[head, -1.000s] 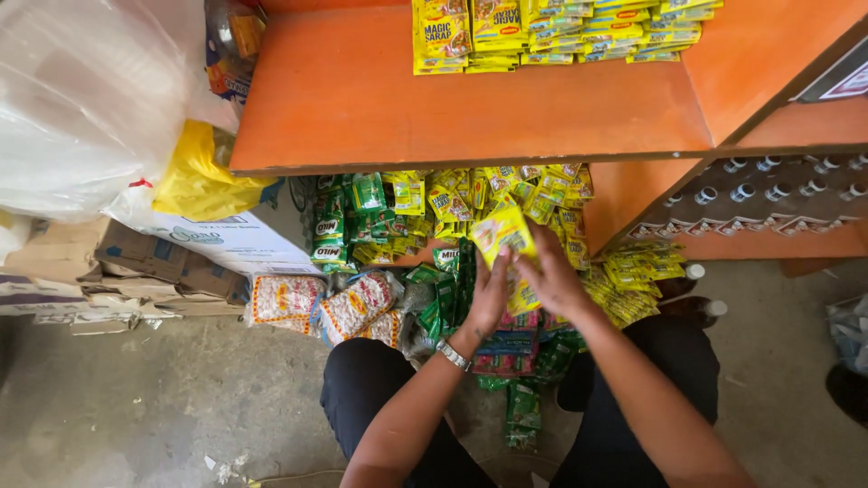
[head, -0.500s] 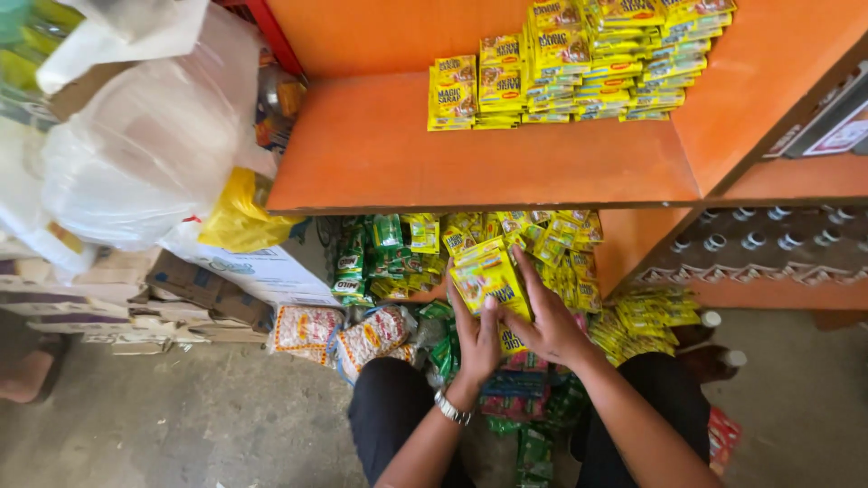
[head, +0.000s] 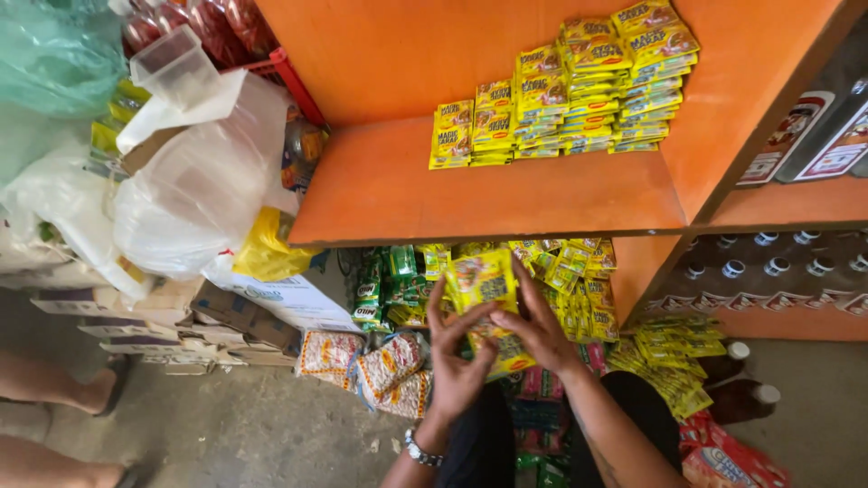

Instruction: Organizes and stacks seasoning packets on a grocery store shelf.

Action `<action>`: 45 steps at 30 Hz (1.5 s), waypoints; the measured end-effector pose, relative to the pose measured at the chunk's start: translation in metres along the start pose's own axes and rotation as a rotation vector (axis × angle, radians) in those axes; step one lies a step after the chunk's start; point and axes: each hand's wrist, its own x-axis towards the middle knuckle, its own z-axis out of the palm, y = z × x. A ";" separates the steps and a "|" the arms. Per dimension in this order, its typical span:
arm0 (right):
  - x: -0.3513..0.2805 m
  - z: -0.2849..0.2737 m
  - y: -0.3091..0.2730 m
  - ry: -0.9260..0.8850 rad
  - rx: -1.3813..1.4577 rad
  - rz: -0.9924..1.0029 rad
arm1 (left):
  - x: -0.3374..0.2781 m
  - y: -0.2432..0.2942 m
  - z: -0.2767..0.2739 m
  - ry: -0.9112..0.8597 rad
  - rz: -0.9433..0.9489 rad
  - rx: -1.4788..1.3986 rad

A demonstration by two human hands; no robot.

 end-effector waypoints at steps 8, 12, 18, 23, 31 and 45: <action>0.017 -0.006 -0.029 0.014 0.550 0.053 | 0.086 -0.008 -0.041 0.127 -0.252 -0.479; 0.028 -0.008 -0.028 0.120 0.284 -0.071 | 0.172 -0.025 -0.054 0.096 -0.116 -0.506; 0.037 -0.004 -0.006 0.241 0.088 0.010 | 0.290 -0.102 -0.049 0.001 0.053 -0.558; 0.040 -0.008 0.004 0.257 0.086 0.088 | 0.335 -0.175 -0.040 -0.084 -0.061 -0.787; 0.047 -0.006 0.031 0.257 0.243 0.160 | 0.349 -0.228 -0.026 -0.258 -0.292 -0.735; 0.050 -0.006 0.026 0.241 0.188 0.184 | 0.365 -0.242 0.003 -0.307 -0.518 -0.622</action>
